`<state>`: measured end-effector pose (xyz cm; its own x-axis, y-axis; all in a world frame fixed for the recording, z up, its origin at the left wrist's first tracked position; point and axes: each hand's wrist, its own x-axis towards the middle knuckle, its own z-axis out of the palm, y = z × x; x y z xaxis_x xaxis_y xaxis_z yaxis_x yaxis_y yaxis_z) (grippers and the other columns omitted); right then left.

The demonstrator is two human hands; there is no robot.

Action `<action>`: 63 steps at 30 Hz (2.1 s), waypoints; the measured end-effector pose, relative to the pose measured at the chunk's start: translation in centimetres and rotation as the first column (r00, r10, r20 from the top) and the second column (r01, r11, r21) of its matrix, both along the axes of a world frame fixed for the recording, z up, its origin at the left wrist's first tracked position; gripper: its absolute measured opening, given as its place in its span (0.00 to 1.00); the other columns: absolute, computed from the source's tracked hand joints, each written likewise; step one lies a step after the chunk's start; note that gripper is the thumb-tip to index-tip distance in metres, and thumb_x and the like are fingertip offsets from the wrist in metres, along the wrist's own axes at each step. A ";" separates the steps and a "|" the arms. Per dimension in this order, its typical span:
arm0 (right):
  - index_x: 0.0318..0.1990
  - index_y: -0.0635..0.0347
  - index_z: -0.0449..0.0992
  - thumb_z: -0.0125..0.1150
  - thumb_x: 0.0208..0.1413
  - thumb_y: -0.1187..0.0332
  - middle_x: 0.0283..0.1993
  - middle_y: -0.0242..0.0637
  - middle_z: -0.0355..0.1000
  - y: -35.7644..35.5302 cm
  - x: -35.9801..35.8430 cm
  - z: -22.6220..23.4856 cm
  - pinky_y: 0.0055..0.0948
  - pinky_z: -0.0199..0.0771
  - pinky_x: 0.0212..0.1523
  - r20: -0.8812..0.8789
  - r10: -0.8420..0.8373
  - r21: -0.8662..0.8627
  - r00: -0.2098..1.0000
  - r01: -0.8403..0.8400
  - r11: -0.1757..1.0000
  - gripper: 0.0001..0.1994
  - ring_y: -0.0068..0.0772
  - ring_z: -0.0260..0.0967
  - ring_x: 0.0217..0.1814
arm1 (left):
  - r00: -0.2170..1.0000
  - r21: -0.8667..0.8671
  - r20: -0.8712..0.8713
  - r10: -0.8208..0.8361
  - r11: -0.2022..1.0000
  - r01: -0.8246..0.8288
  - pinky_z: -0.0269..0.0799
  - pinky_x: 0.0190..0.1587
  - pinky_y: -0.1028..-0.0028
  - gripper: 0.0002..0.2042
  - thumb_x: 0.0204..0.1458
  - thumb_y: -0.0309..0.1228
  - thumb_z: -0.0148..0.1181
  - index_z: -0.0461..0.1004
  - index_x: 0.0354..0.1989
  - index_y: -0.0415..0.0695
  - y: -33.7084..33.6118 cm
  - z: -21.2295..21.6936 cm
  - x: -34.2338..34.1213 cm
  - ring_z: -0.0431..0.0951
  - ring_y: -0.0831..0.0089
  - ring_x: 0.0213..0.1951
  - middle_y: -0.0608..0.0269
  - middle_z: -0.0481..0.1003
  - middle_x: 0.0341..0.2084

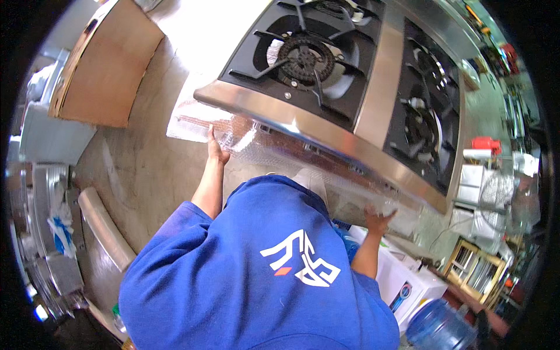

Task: The person wraps a stainless steel gas stove with bubble wrap and secures it with packing tape. They also cut a piece of cardboard and place it under the wrapped stove.

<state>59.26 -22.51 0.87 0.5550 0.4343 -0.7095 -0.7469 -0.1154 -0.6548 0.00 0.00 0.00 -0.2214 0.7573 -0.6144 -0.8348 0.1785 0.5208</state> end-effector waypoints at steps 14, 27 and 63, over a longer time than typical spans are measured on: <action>0.53 0.62 0.72 0.56 0.68 0.58 0.35 0.40 0.73 6.7 7.5 5.0 0.45 0.75 0.47 0.092 -0.198 0.278 0.976 0.166 0.946 0.17 0.41 0.69 0.33 | 0.864 -0.015 -0.424 -0.271 0.956 0.293 0.69 0.19 0.82 0.09 0.58 0.29 0.62 0.69 0.40 0.37 7.4 7.1 -10.7 0.71 0.75 0.21 0.55 0.74 0.25; 0.35 0.58 0.68 0.52 0.64 0.40 0.26 0.40 0.71 0.5 4.5 8.0 0.39 0.76 0.28 -0.088 -0.040 0.309 0.995 0.065 0.949 0.26 0.38 0.69 0.23 | 0.905 -0.127 -0.359 -0.228 0.973 0.194 0.69 0.26 0.78 0.07 0.65 0.29 0.49 0.70 0.38 0.37 7.4 5.4 -11.4 0.70 0.74 0.26 0.61 0.72 0.26; 0.56 0.56 0.73 0.54 0.57 0.30 0.50 0.44 0.76 -14.0 2.5 -5.7 0.42 0.78 0.46 -0.436 -0.257 0.318 0.863 0.414 0.853 0.37 0.44 0.75 0.47 | 0.542 -0.538 -0.506 -0.670 0.737 0.409 0.63 0.19 0.69 0.12 0.55 0.35 0.52 0.70 0.21 0.45 -19.3 5.6 -15.9 0.72 0.68 0.17 0.57 0.75 0.17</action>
<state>61.71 -36.52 -4.79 0.4529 0.5507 -0.7012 -0.8821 0.3912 -0.2625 -15.86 -19.27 5.60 -0.2608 0.6548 -0.7094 0.0022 0.7352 0.6779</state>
